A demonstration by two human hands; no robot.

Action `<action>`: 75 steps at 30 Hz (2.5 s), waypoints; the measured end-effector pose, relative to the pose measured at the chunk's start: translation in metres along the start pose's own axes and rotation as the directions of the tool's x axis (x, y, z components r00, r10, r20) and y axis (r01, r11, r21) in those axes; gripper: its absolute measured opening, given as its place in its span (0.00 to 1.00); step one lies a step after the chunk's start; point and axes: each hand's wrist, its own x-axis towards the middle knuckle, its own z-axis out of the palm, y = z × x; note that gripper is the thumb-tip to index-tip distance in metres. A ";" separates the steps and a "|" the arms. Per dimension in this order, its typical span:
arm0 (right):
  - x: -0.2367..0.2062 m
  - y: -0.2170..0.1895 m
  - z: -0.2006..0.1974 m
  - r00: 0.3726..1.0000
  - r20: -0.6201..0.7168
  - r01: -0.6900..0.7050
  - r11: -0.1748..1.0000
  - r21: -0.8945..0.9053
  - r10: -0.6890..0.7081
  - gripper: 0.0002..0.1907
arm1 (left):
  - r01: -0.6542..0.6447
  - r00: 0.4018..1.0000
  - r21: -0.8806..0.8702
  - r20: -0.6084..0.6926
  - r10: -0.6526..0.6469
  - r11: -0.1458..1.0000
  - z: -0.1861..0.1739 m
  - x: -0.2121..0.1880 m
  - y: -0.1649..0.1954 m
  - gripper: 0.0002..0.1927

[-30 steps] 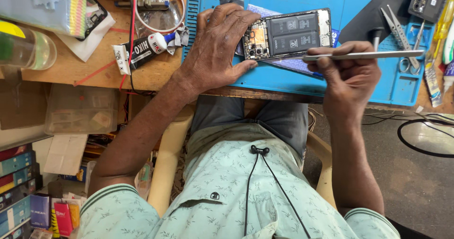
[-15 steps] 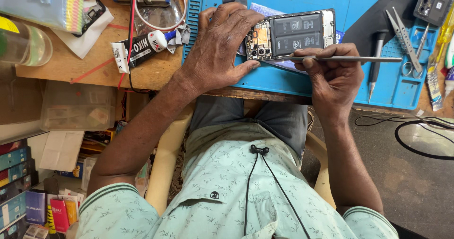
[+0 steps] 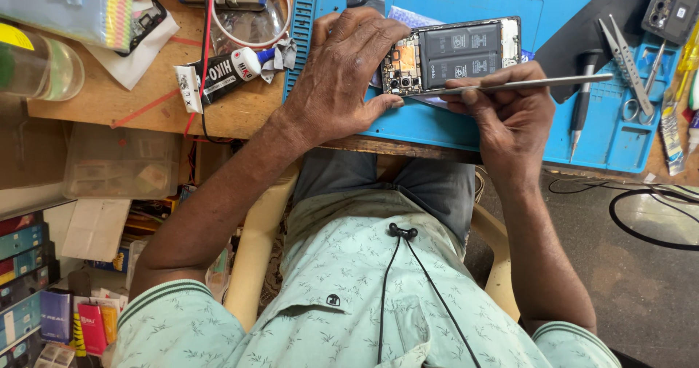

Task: The person pries open a smartphone on a blue repair mat using a metal pry tool, works around the battery and internal components, lifts out a black protective sheet and battery assembly, and scrapes and wipes old adhesive residue from the phone frame with a tool and tissue.

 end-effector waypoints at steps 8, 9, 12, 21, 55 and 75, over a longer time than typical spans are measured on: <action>-0.003 -0.001 -0.002 0.996 -0.053 0.074 0.996 0.039 -0.072 0.11 | 0.002 1.000 -0.006 0.002 -0.002 1.000 0.002 -0.001 -0.001 0.47; -0.003 -0.001 -0.001 0.995 -0.045 0.087 0.996 0.020 -0.086 0.11 | 0.001 1.000 -0.007 0.005 -0.001 1.000 0.002 -0.001 -0.002 0.47; -0.003 0.000 0.002 0.995 -0.037 0.094 0.995 -0.024 -0.095 0.12 | -0.024 1.000 0.011 -0.010 0.024 1.000 0.004 -0.002 -0.003 0.47; -0.003 -0.002 0.006 0.994 -0.003 0.110 0.994 -0.025 -0.110 0.12 | -0.014 1.000 0.014 0.005 0.014 1.000 0.009 -0.003 -0.006 0.48; -0.012 -0.002 -0.003 0.977 -0.131 0.175 0.983 0.063 -0.166 0.13 | -0.104 0.984 0.091 -0.139 0.116 0.990 0.016 0.006 0.036 0.06; 0.006 -0.001 -0.005 0.998 -0.021 0.063 0.998 0.019 -0.062 0.12 | -0.042 0.995 -0.045 -0.087 0.037 0.998 0.032 0.007 0.033 0.08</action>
